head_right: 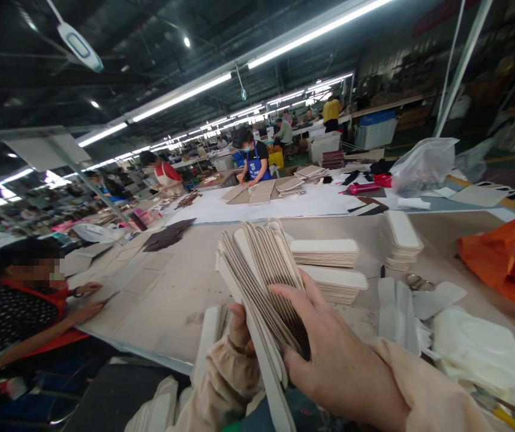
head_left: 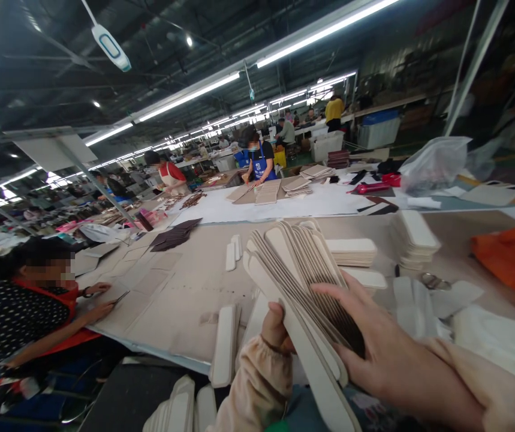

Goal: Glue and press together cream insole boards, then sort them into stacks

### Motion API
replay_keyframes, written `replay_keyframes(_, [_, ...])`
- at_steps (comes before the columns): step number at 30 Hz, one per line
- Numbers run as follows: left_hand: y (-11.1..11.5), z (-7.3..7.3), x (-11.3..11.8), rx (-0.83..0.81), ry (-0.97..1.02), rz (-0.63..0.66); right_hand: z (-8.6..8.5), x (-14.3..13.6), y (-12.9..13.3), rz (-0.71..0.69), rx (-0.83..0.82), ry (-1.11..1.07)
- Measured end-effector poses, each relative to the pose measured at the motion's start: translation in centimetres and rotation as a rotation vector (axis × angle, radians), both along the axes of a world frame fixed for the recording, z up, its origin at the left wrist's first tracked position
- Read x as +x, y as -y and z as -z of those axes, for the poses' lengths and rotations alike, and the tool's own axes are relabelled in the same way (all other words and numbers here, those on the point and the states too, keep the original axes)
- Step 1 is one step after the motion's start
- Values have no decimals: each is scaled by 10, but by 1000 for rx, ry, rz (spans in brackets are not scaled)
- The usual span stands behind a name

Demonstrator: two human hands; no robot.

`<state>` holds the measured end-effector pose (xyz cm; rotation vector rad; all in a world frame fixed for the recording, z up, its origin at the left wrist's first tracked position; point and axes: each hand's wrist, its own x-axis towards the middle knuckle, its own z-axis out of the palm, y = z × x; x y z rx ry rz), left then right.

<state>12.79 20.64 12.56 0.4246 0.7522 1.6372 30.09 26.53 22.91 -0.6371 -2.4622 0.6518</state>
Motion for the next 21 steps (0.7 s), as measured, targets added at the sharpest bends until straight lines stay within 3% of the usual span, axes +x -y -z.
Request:
replay_keyframes(9, [-16, 4, -2, 28, 45, -14, 30, -16, -23, -3, -203, -63])
replay_keyframes(17, [-30, 3, 22, 17, -25, 44, 114, -12, -52, 100, -85, -83])
replay_keyframes(21, [-34, 8, 33, 5, -9, 31, 137, -5, -57, 75, -143, -83])
